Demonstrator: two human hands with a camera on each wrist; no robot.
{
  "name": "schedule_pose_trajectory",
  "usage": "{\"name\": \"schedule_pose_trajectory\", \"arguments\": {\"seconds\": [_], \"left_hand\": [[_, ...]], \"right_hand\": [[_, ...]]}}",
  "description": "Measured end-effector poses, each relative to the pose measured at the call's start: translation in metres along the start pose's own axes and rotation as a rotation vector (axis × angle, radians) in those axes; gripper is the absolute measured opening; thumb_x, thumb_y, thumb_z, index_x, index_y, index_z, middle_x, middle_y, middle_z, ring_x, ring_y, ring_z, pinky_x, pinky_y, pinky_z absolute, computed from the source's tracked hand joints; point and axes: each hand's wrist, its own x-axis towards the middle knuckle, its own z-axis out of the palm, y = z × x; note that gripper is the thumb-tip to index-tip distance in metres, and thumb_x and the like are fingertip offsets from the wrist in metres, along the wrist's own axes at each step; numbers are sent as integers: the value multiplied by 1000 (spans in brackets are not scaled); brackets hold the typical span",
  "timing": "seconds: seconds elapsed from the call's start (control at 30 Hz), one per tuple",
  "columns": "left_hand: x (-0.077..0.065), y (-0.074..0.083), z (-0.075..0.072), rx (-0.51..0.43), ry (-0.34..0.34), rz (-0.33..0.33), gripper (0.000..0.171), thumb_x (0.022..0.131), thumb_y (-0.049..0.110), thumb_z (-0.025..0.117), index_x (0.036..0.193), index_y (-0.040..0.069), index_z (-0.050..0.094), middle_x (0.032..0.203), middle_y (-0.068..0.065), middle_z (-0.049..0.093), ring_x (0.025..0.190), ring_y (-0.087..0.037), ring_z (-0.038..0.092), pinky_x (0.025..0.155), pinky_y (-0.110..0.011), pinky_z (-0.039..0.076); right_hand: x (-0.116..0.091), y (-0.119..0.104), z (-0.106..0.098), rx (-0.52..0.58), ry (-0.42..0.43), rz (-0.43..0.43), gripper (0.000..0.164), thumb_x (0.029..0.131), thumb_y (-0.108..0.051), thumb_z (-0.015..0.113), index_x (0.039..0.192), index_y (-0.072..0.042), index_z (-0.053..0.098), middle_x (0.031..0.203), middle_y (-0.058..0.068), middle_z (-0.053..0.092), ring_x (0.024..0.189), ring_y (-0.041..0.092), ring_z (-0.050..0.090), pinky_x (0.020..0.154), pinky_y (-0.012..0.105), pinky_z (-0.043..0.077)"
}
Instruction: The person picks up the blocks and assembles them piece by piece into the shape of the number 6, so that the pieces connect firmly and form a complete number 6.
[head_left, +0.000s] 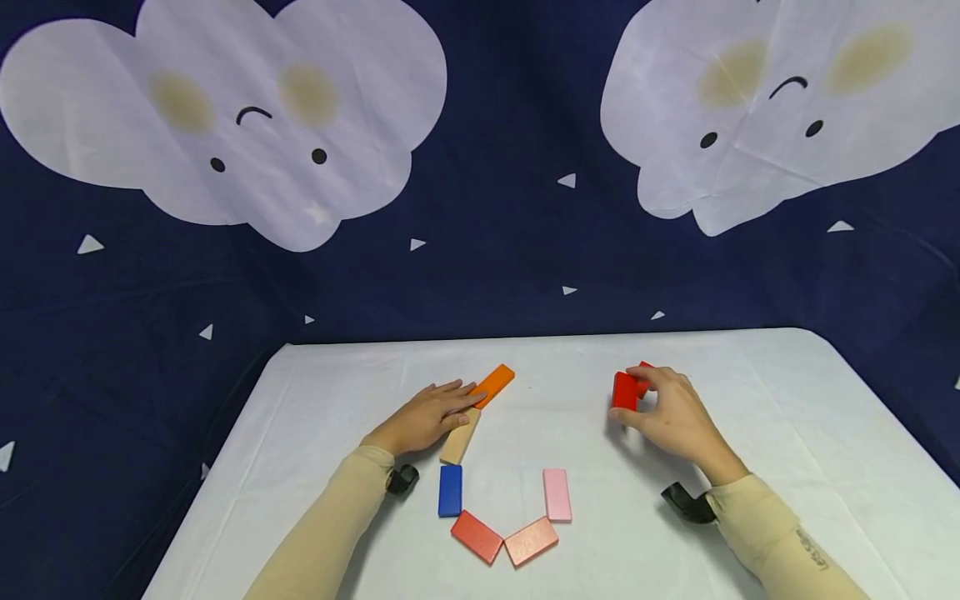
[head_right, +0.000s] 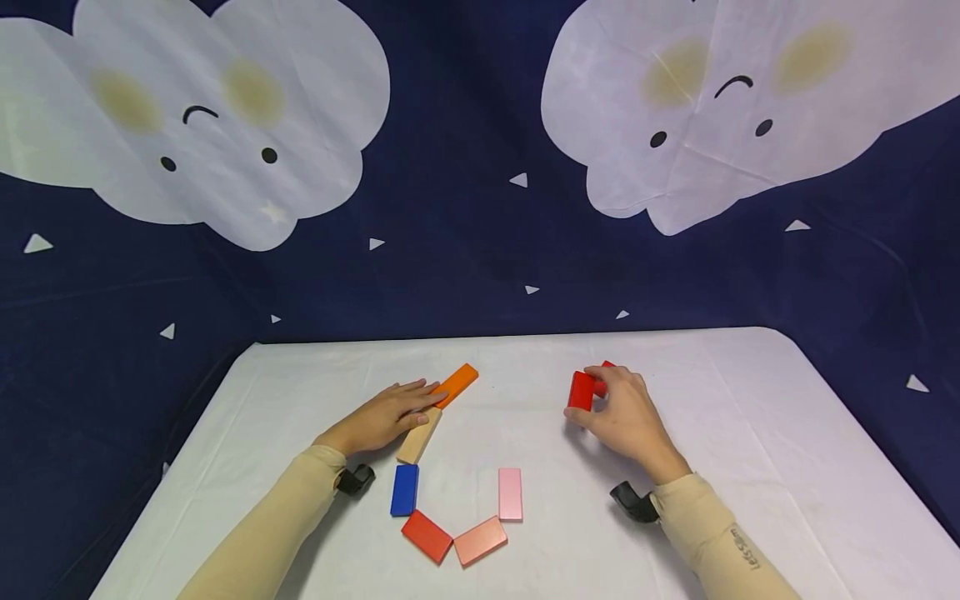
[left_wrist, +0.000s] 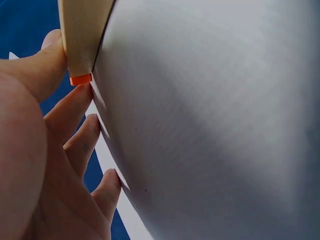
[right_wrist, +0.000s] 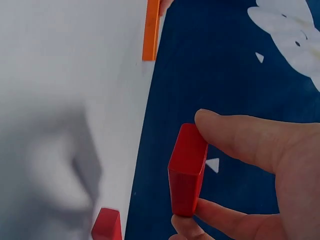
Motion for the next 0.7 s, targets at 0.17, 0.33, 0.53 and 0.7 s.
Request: {"name": "schedule_pose_trajectory", "arguments": {"seconds": [0.17, 0.33, 0.53, 0.7], "left_hand": [[1, 0, -1, 1, 2, 3, 49, 107, 32, 50, 153, 18, 45, 160, -6, 37, 149, -30, 29, 121, -57, 16], [2, -1, 0, 8, 1, 4, 49, 107, 32, 49, 153, 19, 44, 160, -5, 37, 149, -30, 28, 121, -56, 16], [0, -1, 0, 11, -10, -3, 50, 106, 32, 50, 154, 20, 44, 159, -6, 38, 150, -29, 28, 121, -57, 17], [-1, -1, 1, 10, 1, 11, 49, 106, 31, 51, 153, 19, 45, 159, -6, 39, 149, -30, 29, 120, -58, 18]], "right_hand": [[0, -8, 4, 14, -11, -23, 67, 79, -28, 85, 133, 1, 59, 118, 25, 62, 111, 41, 50, 87, 56, 46], [0, -13, 10, 37, 11, -94, 65, 77, -25, 87, 130, 1, 62, 124, 24, 62, 114, 42, 51, 93, 59, 45], [-4, -18, 20, 54, 9, -125, 62, 76, -24, 88, 128, 0, 64, 124, 20, 63, 112, 39, 54, 94, 57, 46], [-6, -24, 28, 61, -15, -141, 63, 76, -22, 88, 130, -1, 64, 127, 18, 61, 119, 40, 52, 98, 59, 45]]}}
